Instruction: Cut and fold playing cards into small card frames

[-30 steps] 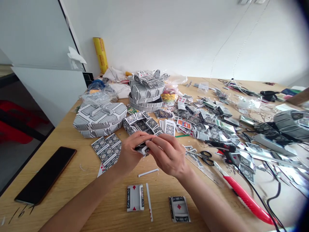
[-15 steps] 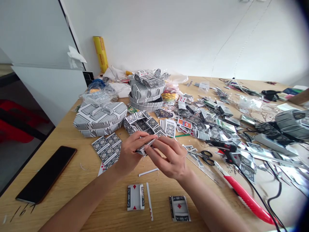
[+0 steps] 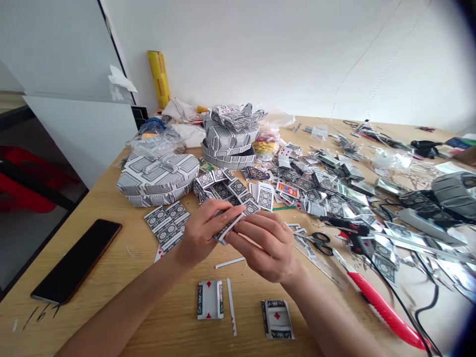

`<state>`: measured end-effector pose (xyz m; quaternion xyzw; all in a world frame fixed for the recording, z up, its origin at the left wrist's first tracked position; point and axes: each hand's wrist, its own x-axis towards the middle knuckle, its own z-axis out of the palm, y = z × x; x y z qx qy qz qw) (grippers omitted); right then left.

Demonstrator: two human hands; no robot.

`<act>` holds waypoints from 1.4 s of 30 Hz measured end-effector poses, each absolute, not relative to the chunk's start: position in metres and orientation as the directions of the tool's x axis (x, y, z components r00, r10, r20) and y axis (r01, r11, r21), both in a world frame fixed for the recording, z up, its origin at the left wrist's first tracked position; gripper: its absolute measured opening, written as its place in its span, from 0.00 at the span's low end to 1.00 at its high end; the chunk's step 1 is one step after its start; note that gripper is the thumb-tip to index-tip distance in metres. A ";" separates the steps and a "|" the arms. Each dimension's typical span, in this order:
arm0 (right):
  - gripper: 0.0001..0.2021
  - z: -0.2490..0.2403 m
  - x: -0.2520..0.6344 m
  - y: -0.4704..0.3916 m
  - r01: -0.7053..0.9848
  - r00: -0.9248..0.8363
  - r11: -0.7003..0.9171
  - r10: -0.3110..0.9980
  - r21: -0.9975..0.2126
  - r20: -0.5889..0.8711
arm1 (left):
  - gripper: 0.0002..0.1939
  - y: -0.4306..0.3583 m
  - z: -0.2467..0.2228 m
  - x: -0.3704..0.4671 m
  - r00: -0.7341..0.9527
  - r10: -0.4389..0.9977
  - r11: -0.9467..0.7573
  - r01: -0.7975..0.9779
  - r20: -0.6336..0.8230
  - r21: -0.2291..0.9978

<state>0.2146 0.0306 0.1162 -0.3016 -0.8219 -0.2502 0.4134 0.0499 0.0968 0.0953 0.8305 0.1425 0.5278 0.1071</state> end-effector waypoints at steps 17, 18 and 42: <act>0.08 0.147 0.232 0.021 0.703 -0.442 0.709 0.498 -0.057 0.746 | 0.15 0.105 0.096 0.053 0.491 0.322 -0.901 -0.103 0.809 0.421; 0.08 0.148 0.233 0.021 0.710 -0.438 0.700 0.526 -0.078 0.729 | 0.15 0.105 0.097 0.053 0.491 0.332 -0.894 -0.108 0.805 0.435; 0.02 0.144 0.232 0.027 0.627 -0.239 0.691 0.610 -0.360 0.756 | 0.09 0.096 0.110 0.056 0.435 0.327 -0.889 -0.160 0.839 0.429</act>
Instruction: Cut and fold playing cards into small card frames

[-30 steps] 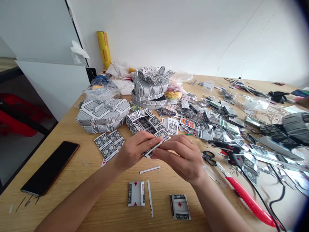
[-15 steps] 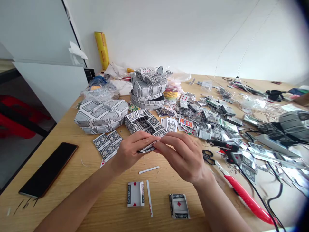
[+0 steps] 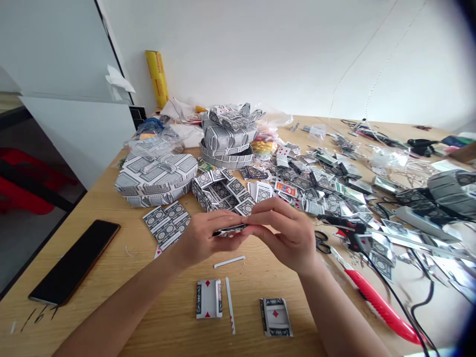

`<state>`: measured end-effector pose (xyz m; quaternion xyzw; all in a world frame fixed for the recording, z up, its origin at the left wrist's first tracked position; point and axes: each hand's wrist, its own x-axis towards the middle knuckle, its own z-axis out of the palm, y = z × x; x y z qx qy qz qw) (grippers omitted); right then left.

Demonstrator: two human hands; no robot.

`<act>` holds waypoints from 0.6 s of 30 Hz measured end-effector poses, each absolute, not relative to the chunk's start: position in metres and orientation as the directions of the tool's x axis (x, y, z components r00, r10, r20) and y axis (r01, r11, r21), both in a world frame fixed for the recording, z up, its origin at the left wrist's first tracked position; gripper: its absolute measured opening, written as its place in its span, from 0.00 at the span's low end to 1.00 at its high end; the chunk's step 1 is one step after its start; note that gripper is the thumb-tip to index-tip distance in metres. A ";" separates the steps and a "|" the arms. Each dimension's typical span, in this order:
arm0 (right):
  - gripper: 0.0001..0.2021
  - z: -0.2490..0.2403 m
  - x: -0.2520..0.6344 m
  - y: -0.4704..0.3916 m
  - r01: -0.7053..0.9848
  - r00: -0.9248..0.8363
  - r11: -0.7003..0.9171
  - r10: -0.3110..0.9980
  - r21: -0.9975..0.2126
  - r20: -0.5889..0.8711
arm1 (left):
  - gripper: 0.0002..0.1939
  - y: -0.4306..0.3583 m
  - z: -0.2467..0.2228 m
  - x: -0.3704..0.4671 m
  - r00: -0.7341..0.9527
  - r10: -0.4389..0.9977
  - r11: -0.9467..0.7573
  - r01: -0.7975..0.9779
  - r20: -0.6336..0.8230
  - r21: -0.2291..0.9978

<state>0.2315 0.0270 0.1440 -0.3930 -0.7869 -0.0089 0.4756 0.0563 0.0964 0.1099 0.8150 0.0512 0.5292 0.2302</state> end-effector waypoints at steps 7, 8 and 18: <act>0.04 0.146 0.231 0.027 0.533 -0.134 0.638 0.712 -0.556 0.689 | 0.08 0.089 0.113 0.051 0.455 0.568 -0.764 -0.021 0.686 0.645; 0.03 0.146 0.230 0.027 0.518 -0.120 0.618 0.737 -0.592 0.665 | 0.07 0.087 0.113 0.050 0.452 0.590 -0.742 -0.023 0.668 0.670; 0.03 0.135 0.222 0.025 0.362 0.064 0.475 0.845 -0.802 0.530 | 0.11 0.080 0.124 0.055 0.590 0.795 -0.054 -0.161 0.140 0.985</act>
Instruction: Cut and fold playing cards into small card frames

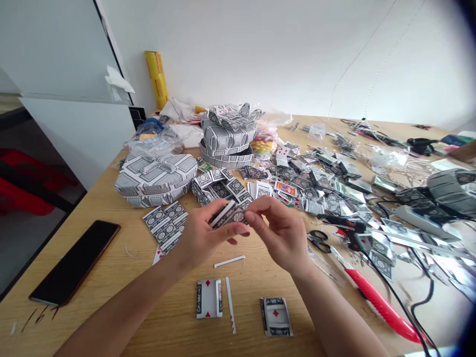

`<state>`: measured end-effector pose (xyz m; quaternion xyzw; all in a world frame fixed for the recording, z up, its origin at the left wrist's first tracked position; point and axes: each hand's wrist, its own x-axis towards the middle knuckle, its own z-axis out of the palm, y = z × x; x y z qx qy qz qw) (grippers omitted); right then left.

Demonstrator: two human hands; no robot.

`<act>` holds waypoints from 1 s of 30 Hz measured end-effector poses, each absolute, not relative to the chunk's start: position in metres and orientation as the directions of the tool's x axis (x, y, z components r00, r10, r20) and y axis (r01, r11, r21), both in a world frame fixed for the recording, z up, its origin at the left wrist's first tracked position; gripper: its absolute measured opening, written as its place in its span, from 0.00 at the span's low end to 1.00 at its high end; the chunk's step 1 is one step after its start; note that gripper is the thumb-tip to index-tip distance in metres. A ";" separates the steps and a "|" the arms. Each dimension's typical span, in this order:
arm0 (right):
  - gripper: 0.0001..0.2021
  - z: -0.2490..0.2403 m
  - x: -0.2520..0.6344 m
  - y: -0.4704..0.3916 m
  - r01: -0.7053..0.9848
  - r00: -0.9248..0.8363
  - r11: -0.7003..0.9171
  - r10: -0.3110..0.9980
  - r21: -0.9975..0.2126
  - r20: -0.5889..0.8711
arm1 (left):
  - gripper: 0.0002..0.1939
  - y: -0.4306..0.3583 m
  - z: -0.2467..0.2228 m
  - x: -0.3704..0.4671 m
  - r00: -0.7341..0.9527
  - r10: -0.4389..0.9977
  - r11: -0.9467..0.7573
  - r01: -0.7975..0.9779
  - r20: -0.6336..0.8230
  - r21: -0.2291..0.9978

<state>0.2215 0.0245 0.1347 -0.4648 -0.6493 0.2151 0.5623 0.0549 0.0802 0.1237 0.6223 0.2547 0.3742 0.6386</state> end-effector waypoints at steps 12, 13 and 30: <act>0.17 0.130 0.226 0.033 0.655 0.048 0.390 0.833 -0.647 0.551 | 0.18 0.083 0.122 0.058 0.631 0.776 0.066 -0.080 0.000 0.995; 0.17 0.128 0.223 0.032 0.626 0.071 0.393 0.832 -0.674 0.551 | 0.18 0.081 0.123 0.058 0.623 0.781 0.032 -0.114 0.046 0.993; 0.21 0.119 0.199 0.024 0.251 0.158 0.226 0.950 -0.941 0.270 | 0.30 0.069 0.125 0.061 0.371 0.921 -0.141 0.028 0.121 0.990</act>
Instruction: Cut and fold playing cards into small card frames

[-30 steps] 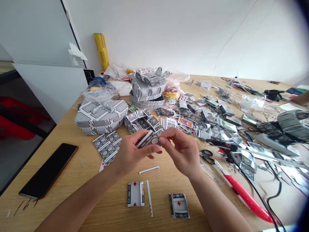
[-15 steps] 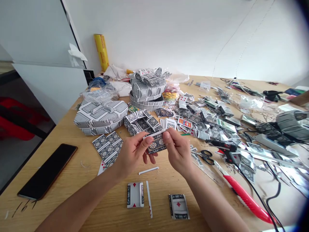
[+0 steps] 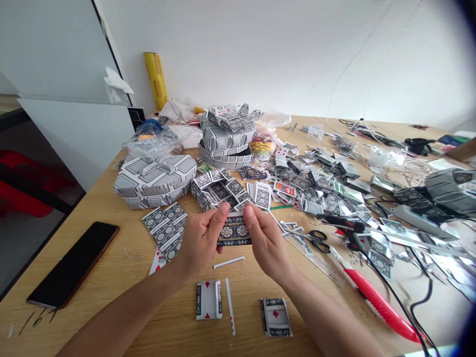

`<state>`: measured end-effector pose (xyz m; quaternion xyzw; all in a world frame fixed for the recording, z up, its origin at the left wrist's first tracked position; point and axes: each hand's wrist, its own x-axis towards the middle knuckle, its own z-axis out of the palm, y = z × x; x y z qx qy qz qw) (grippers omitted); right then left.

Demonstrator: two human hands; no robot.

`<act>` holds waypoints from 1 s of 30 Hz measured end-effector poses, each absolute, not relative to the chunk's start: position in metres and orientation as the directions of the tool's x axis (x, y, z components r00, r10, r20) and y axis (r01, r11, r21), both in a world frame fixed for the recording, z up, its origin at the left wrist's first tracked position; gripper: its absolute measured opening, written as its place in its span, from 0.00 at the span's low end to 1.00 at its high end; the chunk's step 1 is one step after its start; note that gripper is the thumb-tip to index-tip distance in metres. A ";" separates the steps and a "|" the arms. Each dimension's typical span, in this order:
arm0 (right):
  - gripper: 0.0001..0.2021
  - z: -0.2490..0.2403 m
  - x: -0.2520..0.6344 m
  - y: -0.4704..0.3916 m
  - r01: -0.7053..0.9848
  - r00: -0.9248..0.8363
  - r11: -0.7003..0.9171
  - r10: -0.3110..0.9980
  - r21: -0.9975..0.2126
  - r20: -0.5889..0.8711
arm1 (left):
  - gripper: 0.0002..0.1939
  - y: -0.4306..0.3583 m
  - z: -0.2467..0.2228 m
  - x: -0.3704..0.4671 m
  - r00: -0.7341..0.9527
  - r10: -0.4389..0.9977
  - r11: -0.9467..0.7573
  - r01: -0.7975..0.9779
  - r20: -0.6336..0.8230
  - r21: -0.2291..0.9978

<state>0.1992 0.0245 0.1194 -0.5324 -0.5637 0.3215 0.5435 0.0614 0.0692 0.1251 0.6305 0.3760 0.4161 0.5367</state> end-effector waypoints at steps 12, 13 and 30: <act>0.23 0.117 0.198 0.032 0.073 0.254 0.214 0.941 -0.974 0.225 | 0.32 0.074 0.125 0.062 0.535 0.845 0.003 0.008 -0.007 1.000; 0.23 0.116 0.199 0.032 0.040 0.236 0.195 0.951 -0.980 0.199 | 0.32 0.074 0.124 0.063 0.509 0.861 0.008 0.005 -0.009 1.000; 0.25 0.106 0.191 0.026 0.170 -0.017 0.268 0.963 -0.948 0.269 | 0.29 0.070 0.127 0.061 0.339 0.928 -0.175 0.039 0.152 0.984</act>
